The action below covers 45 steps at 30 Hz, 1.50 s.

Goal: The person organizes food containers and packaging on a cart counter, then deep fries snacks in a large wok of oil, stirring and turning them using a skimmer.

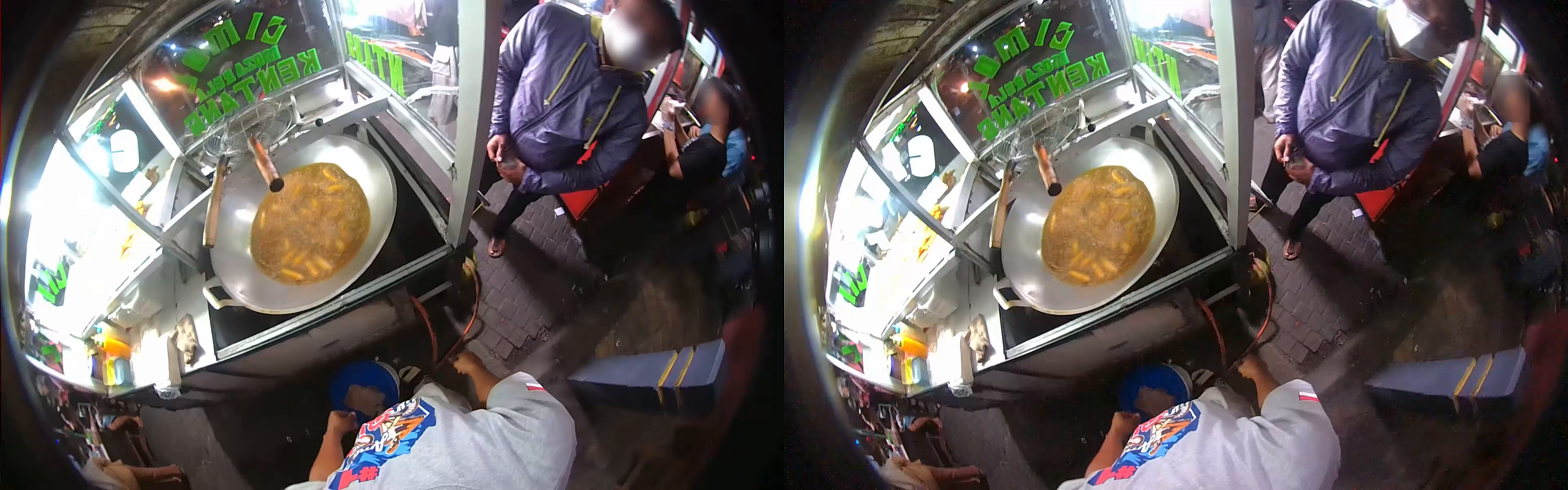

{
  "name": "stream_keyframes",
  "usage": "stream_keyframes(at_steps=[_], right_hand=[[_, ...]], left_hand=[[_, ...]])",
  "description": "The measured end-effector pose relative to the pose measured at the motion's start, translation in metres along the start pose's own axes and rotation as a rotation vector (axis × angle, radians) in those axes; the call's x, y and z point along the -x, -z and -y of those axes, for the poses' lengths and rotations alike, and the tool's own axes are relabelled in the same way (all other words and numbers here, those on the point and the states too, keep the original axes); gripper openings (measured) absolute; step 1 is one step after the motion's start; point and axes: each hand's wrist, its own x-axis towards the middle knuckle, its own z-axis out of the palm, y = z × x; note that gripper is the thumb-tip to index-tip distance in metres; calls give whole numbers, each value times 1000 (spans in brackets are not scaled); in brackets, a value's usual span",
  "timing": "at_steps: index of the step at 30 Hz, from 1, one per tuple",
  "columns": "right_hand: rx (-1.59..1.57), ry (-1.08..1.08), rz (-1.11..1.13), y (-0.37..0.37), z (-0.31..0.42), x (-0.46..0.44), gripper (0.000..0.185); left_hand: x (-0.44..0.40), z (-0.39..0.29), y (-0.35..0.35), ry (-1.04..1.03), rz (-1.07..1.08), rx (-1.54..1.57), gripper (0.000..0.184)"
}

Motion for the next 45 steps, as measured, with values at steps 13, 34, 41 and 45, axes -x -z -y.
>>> stream_keyframes(at_steps=[13,34,41,45], right_hand=[[106,27,-79,-16,-20,-2,21],[-36,-124,237,-52,-1,-48,35],[752,585,385,-25,146,11,39],[-527,898,132,64,342,157,71]], left_hand=[[-85,0,-44,-140,-80,-110,39],[-7,65,-31,4,-142,81,44],[-10,68,-32,-175,-247,110,44],[-7,84,-43,-207,-327,118,37]])
